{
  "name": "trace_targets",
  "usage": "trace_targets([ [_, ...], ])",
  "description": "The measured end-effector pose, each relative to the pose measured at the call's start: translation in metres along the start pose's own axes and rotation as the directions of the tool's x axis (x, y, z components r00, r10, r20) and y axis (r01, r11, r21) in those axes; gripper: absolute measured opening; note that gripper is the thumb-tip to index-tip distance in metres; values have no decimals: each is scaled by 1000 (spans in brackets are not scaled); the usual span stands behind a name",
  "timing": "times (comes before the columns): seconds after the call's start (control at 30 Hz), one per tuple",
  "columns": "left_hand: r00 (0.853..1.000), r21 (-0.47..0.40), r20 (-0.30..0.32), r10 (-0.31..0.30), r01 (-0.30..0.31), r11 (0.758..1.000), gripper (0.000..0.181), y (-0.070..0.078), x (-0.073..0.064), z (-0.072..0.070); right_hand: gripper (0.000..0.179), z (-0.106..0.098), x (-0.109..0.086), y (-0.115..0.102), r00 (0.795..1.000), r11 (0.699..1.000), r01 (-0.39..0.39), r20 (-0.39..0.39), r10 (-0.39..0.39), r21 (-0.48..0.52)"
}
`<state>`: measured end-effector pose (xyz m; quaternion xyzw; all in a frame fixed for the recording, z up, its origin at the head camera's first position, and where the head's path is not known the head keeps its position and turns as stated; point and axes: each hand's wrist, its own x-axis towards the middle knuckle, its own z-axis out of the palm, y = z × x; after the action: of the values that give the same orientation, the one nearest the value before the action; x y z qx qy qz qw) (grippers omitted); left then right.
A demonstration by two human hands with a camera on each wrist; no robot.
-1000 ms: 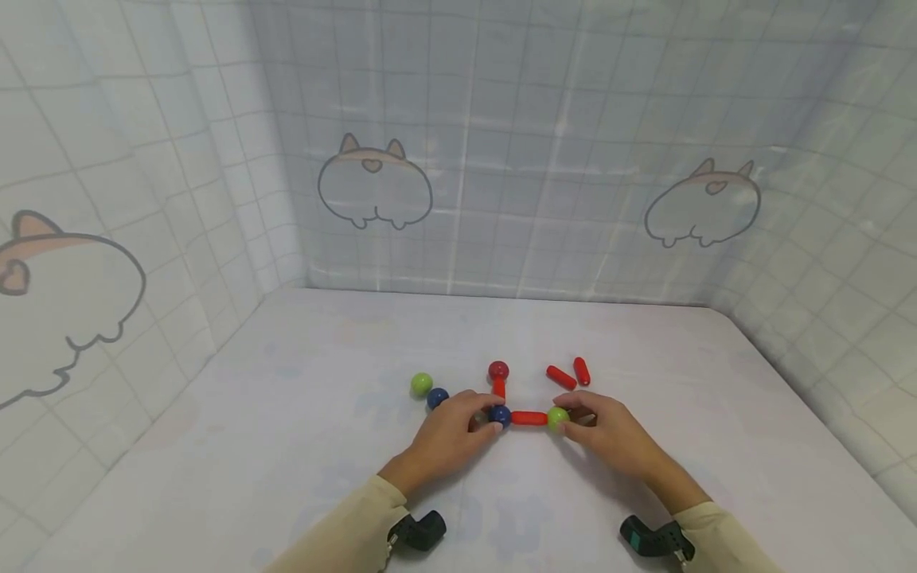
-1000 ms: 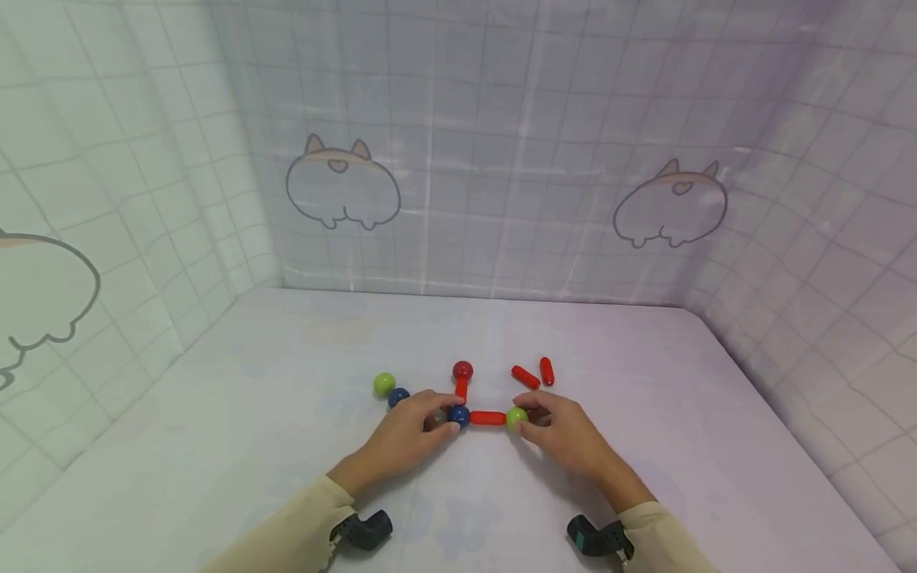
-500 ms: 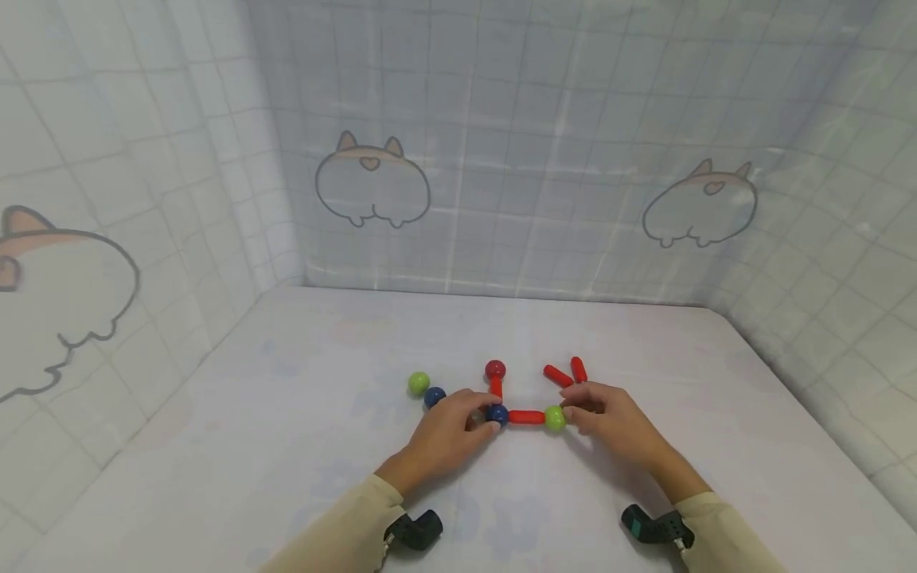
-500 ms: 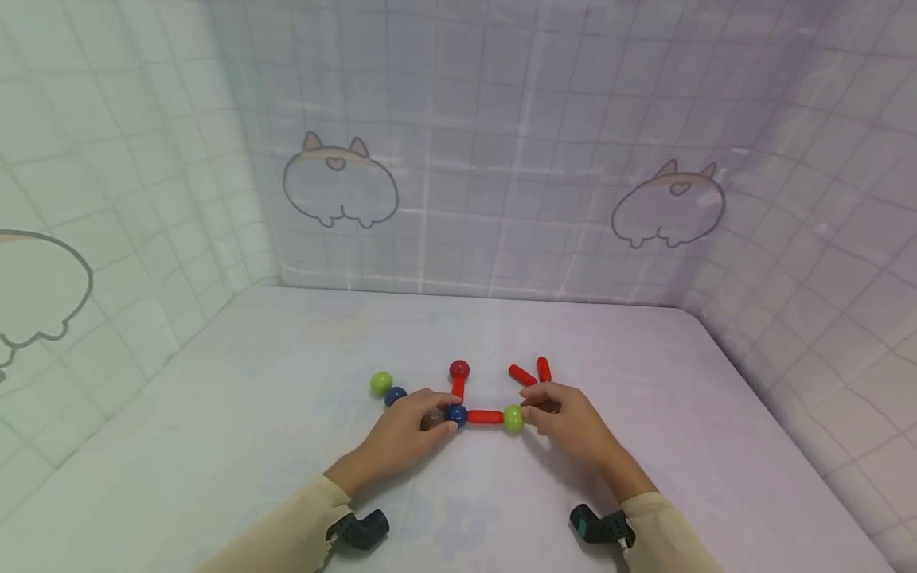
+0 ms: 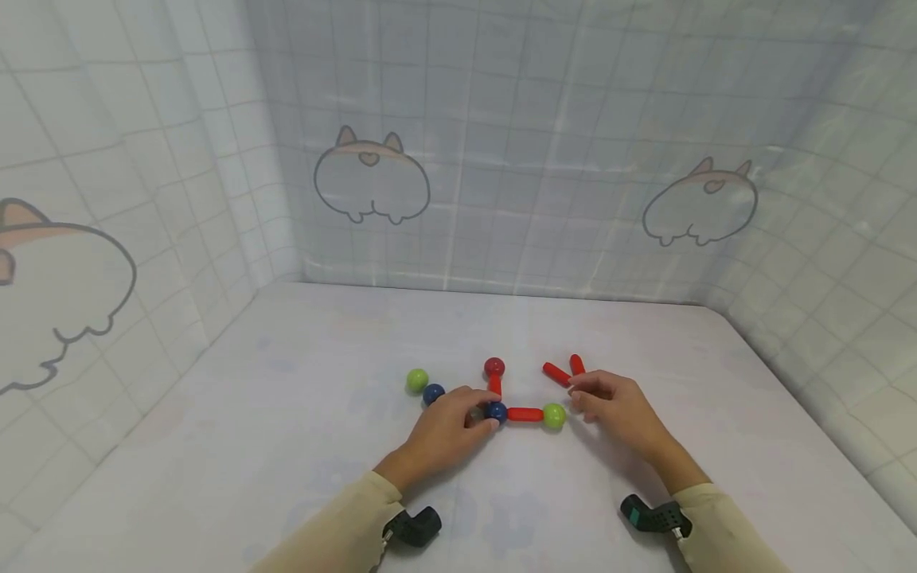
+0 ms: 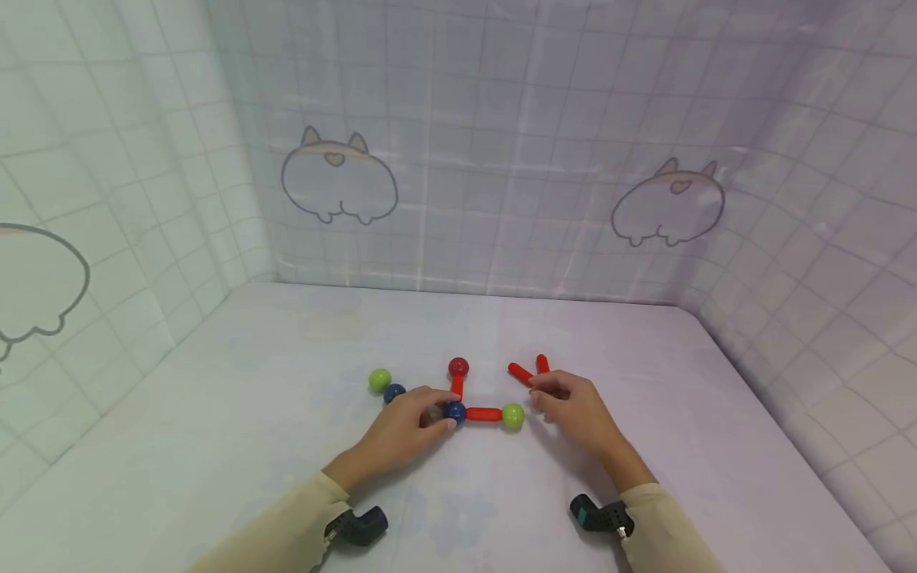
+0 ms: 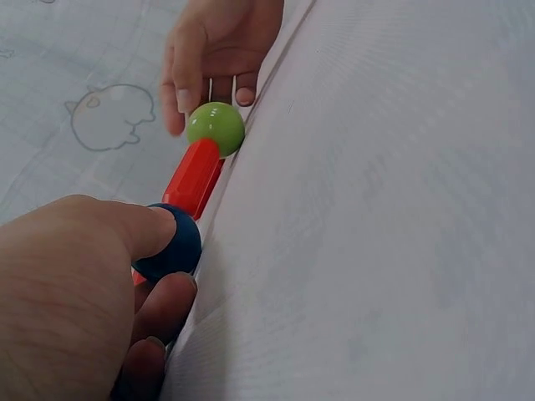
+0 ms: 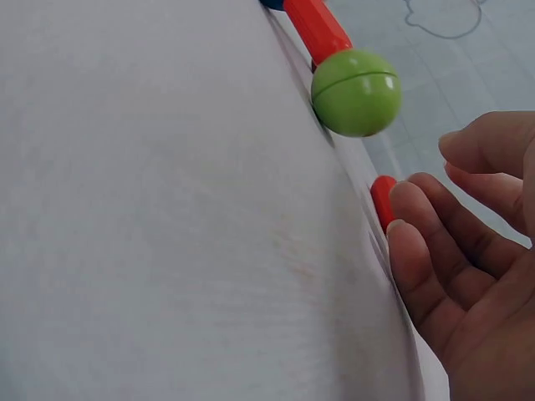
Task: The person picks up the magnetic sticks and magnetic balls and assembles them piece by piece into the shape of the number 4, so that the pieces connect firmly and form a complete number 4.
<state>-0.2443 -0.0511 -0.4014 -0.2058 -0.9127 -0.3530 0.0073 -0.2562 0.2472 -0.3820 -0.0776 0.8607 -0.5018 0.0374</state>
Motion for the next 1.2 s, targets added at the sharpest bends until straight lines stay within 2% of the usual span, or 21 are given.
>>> trace_targets([
  [0.33,1000,-5,0,-7,7,1000,38,0,-2,-2,35,-9,11,9,991,995,-92,-90,96,49],
  [0.6,1000,2,2,-21,21,1000,38,-2,-1,0,38,-16,25,17,980,992,-127,-154,124,-6],
  [0.97,999,-29,18,-44,45,999,37,1,-5,2,40,-17,44,21,979,989,-149,-140,146,-12],
  [1.1,1000,-29,8,-22,22,999,36,2,-5,2,42,-17,50,22,974,980,-192,-132,184,-50],
  [1.2,1000,-23,-1,-15,15,1000,36,1,-4,2,47,-19,54,21,977,975,-194,-109,183,-106],
])
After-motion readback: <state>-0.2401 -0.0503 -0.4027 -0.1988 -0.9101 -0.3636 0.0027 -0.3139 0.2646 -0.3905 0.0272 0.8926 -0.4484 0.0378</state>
